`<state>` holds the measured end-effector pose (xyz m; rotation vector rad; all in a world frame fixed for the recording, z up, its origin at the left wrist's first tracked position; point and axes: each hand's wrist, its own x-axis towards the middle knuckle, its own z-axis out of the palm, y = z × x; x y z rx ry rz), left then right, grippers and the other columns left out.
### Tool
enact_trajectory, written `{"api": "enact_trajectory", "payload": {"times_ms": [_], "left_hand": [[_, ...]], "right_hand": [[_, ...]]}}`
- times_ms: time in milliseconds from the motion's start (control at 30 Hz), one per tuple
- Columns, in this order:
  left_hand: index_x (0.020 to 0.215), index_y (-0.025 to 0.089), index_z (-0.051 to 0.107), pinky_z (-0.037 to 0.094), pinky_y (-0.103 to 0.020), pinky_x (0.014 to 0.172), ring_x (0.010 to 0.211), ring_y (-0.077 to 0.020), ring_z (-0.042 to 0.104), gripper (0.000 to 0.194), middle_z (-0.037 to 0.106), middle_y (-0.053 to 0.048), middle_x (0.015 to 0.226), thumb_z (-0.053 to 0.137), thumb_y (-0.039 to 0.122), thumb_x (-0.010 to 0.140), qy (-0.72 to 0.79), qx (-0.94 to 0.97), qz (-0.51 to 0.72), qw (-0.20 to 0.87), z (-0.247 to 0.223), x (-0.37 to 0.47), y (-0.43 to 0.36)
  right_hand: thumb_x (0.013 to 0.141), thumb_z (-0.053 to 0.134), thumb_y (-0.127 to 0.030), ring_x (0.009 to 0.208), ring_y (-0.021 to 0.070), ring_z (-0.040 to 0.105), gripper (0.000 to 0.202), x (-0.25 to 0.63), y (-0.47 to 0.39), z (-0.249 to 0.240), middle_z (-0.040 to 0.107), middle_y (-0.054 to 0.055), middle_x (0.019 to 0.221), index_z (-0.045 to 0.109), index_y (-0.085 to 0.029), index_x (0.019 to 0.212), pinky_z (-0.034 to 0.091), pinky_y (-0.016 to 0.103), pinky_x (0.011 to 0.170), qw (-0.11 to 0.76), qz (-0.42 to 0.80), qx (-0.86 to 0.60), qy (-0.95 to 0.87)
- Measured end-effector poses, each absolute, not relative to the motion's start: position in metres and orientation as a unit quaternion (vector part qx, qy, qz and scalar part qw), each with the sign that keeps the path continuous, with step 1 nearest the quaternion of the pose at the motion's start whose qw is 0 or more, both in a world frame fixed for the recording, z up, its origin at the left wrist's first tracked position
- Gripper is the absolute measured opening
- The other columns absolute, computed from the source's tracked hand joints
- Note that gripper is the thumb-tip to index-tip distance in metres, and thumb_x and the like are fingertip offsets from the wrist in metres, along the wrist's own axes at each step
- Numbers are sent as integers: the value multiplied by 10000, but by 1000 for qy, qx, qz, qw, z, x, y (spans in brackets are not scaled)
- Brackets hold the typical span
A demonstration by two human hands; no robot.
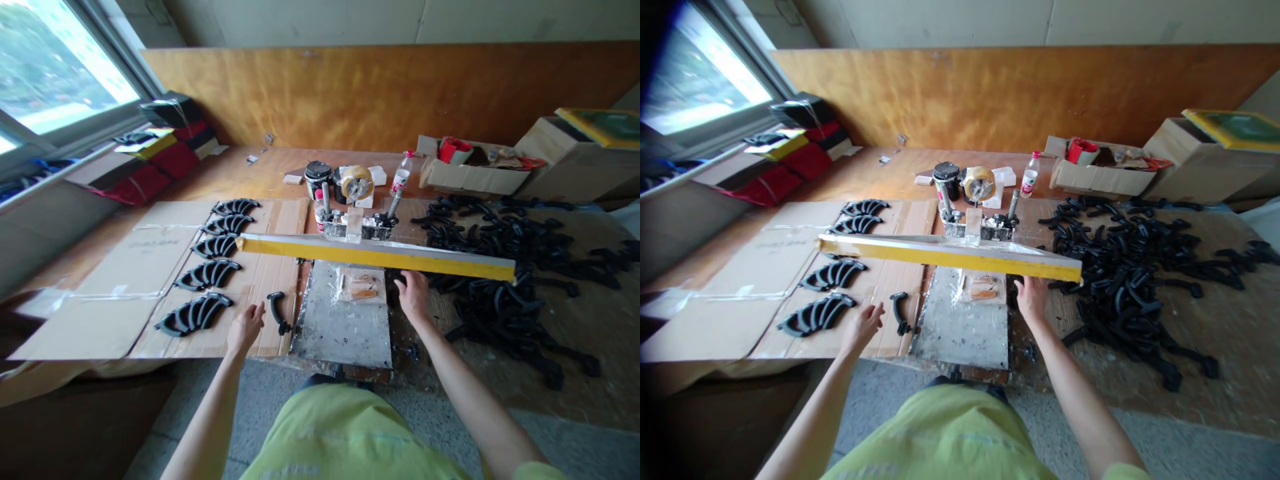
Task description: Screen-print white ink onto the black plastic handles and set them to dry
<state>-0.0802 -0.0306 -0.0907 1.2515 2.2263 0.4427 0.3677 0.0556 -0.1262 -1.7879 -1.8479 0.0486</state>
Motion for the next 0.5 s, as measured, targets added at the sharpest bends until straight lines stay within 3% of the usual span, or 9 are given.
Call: {"api": "enact_trajectory", "payload": {"times_ms": [167, 333, 500], "left_hand": [[810, 186, 622, 381, -233, 497, 492, -140, 521, 429, 568, 9, 538, 442, 574, 838, 742, 460, 359, 330, -39, -36, 14], [859, 169, 614, 386, -204, 483, 462, -94, 468, 369, 534, 34, 543, 490, 516, 854, 568, 462, 575, 366, 30, 13, 53], [944, 150, 667, 412, -221, 493, 505, -110, 505, 493, 565, 3, 586, 425, 575, 880, 511, 480, 595, 393, 61, 38, 48]], "right_hand": [[925, 510, -247, 990, 226, 551, 210, 297, 51, -108, 649, 85, 1042, 645, -199, 1078, 414, 350, 892, 244, 63, -486, -837], [931, 483, -227, 988, 238, 517, 247, 270, 52, -98, 648, 77, 1006, 663, -214, 1099, 387, 364, 862, 145, 42, -482, -863], [925, 489, -300, 1018, 252, 537, 311, 280, 43, -94, 661, 97, 1049, 623, -211, 1191, 392, 393, 904, 146, 69, -493, -855]]}}
